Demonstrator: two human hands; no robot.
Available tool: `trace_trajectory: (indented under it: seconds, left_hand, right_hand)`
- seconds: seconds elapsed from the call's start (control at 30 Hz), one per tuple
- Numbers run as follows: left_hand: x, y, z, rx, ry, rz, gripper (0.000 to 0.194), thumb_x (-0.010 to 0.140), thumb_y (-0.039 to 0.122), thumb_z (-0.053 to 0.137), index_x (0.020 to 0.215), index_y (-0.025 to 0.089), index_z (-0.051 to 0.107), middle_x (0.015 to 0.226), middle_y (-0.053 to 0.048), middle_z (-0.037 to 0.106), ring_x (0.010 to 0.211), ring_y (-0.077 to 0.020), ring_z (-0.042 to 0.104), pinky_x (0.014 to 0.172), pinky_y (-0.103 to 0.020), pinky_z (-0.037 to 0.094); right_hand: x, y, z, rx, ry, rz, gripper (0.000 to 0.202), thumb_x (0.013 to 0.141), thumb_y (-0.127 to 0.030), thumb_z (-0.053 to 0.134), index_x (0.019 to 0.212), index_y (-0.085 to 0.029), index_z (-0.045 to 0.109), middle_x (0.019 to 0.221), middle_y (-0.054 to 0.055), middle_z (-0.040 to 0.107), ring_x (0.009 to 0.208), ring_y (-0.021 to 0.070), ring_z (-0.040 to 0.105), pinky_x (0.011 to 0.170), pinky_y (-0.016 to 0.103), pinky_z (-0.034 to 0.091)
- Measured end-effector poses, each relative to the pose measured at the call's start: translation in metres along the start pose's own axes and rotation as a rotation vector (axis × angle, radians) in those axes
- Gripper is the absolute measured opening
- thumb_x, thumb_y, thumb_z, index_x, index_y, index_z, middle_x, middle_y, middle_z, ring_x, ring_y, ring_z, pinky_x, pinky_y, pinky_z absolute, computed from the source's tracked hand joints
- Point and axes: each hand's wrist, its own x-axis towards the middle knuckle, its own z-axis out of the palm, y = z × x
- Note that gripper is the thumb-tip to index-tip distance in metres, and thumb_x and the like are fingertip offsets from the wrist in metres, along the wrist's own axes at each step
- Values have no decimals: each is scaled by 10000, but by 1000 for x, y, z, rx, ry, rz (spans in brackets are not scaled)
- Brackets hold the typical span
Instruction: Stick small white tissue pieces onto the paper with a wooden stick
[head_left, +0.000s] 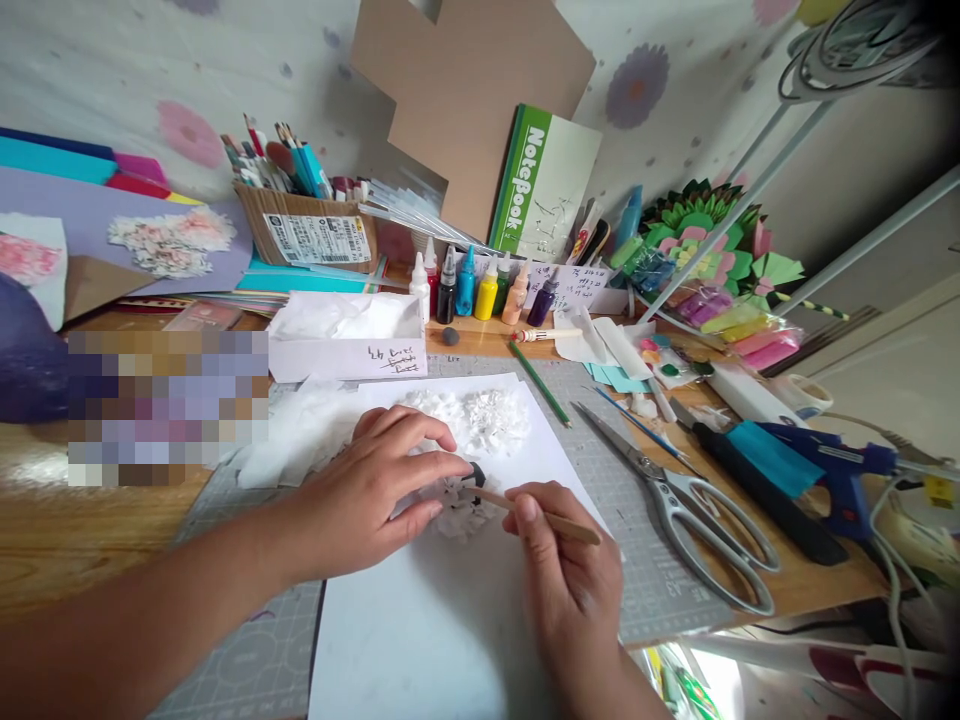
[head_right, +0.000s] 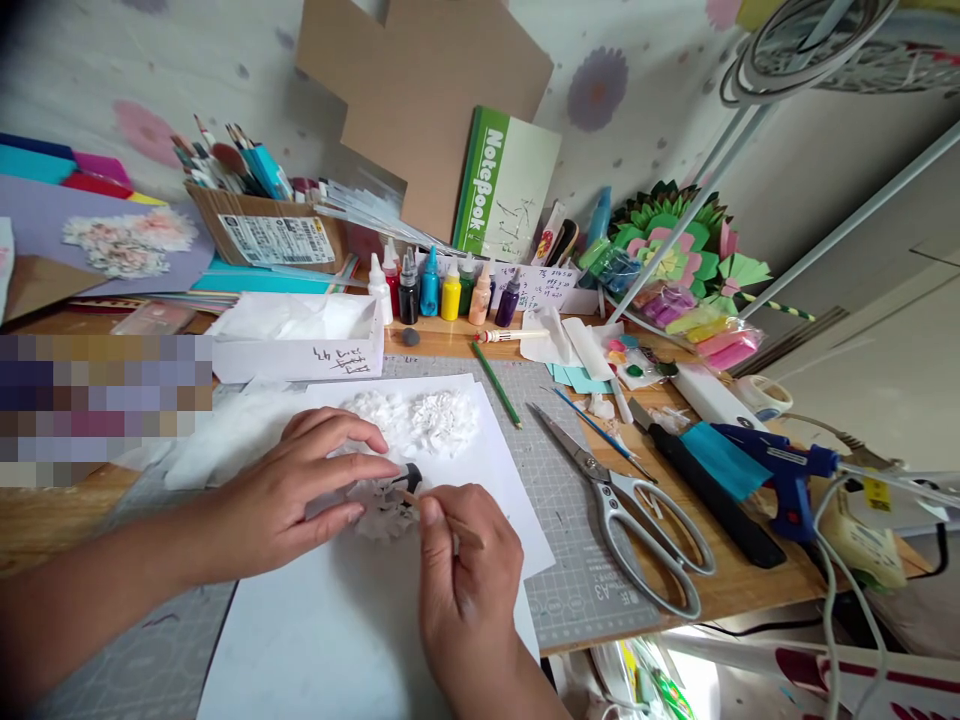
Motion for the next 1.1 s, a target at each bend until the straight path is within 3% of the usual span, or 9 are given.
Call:
trace_trajectory:
  seconds: [0.17, 0.43, 0.77, 0.9, 1.0, 1.1]
  left_hand:
    - [0, 1, 0, 18, -41, 13, 407, 778, 108, 563, 1119, 324, 615, 1168, -31, 519, 1117, -250, 431, 945, -416, 319]
    - [-2, -4, -1, 26, -3, 9, 180, 830, 167, 526, 836, 270, 674, 1104, -39, 537, 1076, -258, 433, 892, -427, 311]
    - [-2, -8, -2, 11, 55, -18, 195, 825, 149, 518, 821, 262, 678, 1052, -32, 575, 1047, -232, 474, 907, -413, 335]
    - [-1, -23, -16, 25, 216, -82, 167, 872, 213, 491, 846, 221, 656, 958, -26, 614, 964, -204, 539, 875, -361, 400]
    - [-4, -44, -35, 84, 335, -245, 145, 870, 219, 482, 866, 203, 626, 903, -14, 634, 900, -193, 576, 826, -329, 438]
    - [-11, -63, -54, 157, 298, -409, 128, 820, 225, 500, 814, 222, 628, 868, -9, 657, 834, -197, 598, 751, -320, 453]
  right_hand:
    - [0, -4, -3, 77, -105, -105, 188, 908, -140, 462, 827, -179, 627, 660, -1, 596, 591, 124, 566, 546, 237, 416]
    - [-3, 3, -3, 2, 83, 7, 182, 930, -191, 470, 815, -199, 611, 658, -16, 595, 583, 116, 571, 545, 220, 421]
    - [2, -3, 1, 44, -113, -99, 186, 908, -148, 468, 801, -166, 619, 651, 3, 590, 581, 125, 558, 536, 235, 409]
    - [0, -1, 1, 46, -144, -123, 164, 901, -132, 477, 822, -174, 614, 674, 9, 604, 611, 134, 562, 559, 248, 418]
    - [-3, 1, 1, 41, -145, -104, 169, 913, -164, 471, 833, -181, 619, 667, 14, 594, 597, 140, 561, 547, 252, 414]
    - [-5, 2, 1, 35, -129, -81, 171, 920, -207, 476, 850, -194, 631, 650, 11, 585, 572, 142, 551, 537, 253, 410]
